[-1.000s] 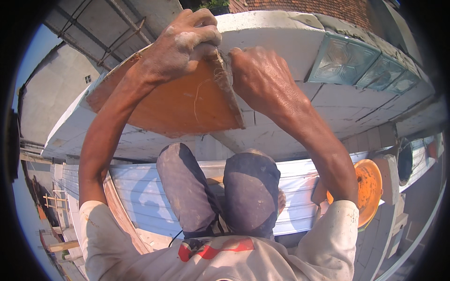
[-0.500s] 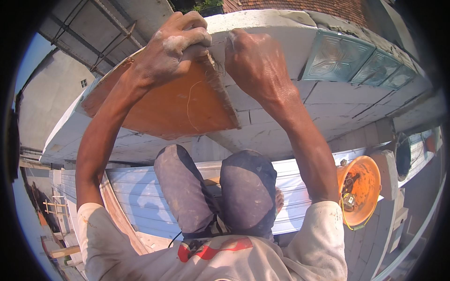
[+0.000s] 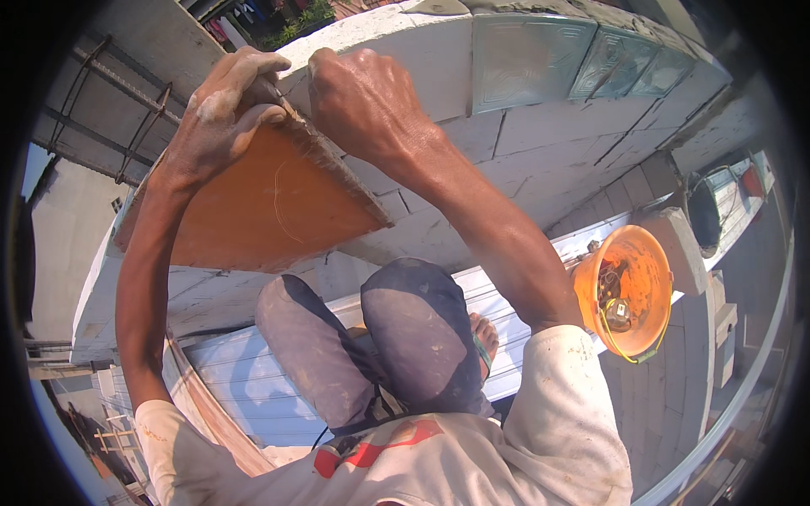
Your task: The person is working on a rooftop structure, using a hammer to remove a piece of wood and then using pliers to pull out nails. They are seen handling a bucket of tools and manipulating the wooden board to detach it from the roof.
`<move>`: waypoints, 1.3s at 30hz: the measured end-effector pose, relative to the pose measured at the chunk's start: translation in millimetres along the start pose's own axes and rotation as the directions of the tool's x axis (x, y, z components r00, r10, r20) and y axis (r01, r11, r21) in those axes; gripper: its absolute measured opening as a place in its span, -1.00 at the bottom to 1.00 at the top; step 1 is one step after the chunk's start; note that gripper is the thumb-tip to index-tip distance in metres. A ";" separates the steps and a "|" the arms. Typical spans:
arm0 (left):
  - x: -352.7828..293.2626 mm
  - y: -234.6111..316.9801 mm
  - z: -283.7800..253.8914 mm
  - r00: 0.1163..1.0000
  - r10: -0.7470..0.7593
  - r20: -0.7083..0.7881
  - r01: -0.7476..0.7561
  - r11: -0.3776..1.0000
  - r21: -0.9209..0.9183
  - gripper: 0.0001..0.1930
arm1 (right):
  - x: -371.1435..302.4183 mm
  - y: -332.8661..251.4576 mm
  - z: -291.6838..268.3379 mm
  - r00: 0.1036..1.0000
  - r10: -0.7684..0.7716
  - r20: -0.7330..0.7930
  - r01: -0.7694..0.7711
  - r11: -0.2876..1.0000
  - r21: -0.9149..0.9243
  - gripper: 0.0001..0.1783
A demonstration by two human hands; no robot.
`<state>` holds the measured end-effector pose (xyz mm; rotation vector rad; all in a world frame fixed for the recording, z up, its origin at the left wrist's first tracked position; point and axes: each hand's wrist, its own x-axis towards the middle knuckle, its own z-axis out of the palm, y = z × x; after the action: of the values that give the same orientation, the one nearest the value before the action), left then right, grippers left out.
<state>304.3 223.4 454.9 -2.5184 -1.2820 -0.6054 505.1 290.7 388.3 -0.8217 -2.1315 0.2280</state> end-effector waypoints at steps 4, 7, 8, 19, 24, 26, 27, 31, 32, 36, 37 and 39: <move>-4.6 -2.8 4.4 0.999 -0.042 0.001 0.042 0.997 -0.065 -0.27 | -14.8 -1.4 14.2 0.934 -0.156 0.320 0.110 0.981 0.158 -0.75; -13.6 -12.0 2.4 1.000 -0.002 -0.024 0.001 1.000 -0.009 -0.25 | -8.4 -18.1 -1.0 0.914 -0.165 0.370 -0.063 0.845 0.531 -0.69; -13.7 -13.1 3.9 0.999 0.034 -0.042 -0.034 0.999 0.015 -0.25 | -7.1 -26.1 -17.8 0.863 -0.032 0.504 -0.373 0.631 0.680 -0.64; -10.0 -11.3 1.4 0.996 -0.079 0.033 0.081 0.996 -0.047 -0.20 | 5.2 -28.2 -21.0 0.806 0.061 0.589 -0.246 0.939 0.240 -0.77; -5.3 -0.5 -0.2 0.974 -0.210 0.084 0.221 0.962 -0.160 -0.22 | -9.7 -8.8 -22.7 0.790 0.008 0.613 -0.474 0.642 0.603 -0.51; -4.1 -6.5 5.3 0.975 -0.199 0.101 0.207 0.976 -0.071 -0.23 | -29.9 5.3 -39.0 0.810 0.168 0.562 -0.538 0.592 0.600 -0.30; -1.8 -4.4 7.6 0.953 -0.269 0.137 0.280 0.958 -0.063 -0.22 | -44.6 12.5 -45.5 0.804 0.278 0.526 -0.580 0.567 0.586 -0.23; -5.9 1.1 -1.9 0.930 -0.334 0.155 0.347 0.936 -0.066 -0.29 | -151.4 46.4 -49.8 0.960 0.279 -0.011 -0.212 0.757 0.619 -0.41; -13.3 -2.9 -4.9 0.930 -0.339 0.144 0.349 0.936 -0.053 -0.30 | -184.6 49.2 -70.5 0.955 0.293 0.049 -0.261 0.747 0.611 -0.50; -32.0 -19.1 -14.1 0.945 -0.298 0.133 0.309 0.949 -0.064 -0.36 | -310.5 123.4 -156.7 0.763 0.633 -0.131 -0.619 0.774 0.132 -0.66; -30.6 -19.3 -13.9 0.942 -0.310 0.126 0.318 0.947 -0.048 -0.37 | -337.6 153.8 -181.9 0.670 0.730 -0.133 -0.742 0.659 -0.120 -0.65; -24.4 -16.3 -14.0 0.940 -0.323 0.112 0.327 0.945 -0.018 -0.38 | -385.7 214.3 -225.0 0.430 0.902 -0.029 -0.861 0.400 -0.314 -0.65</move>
<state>274.7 209.9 456.4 -2.4129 -1.7628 -0.5689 950.8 188.2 198.3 -2.1728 -1.6217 0.5522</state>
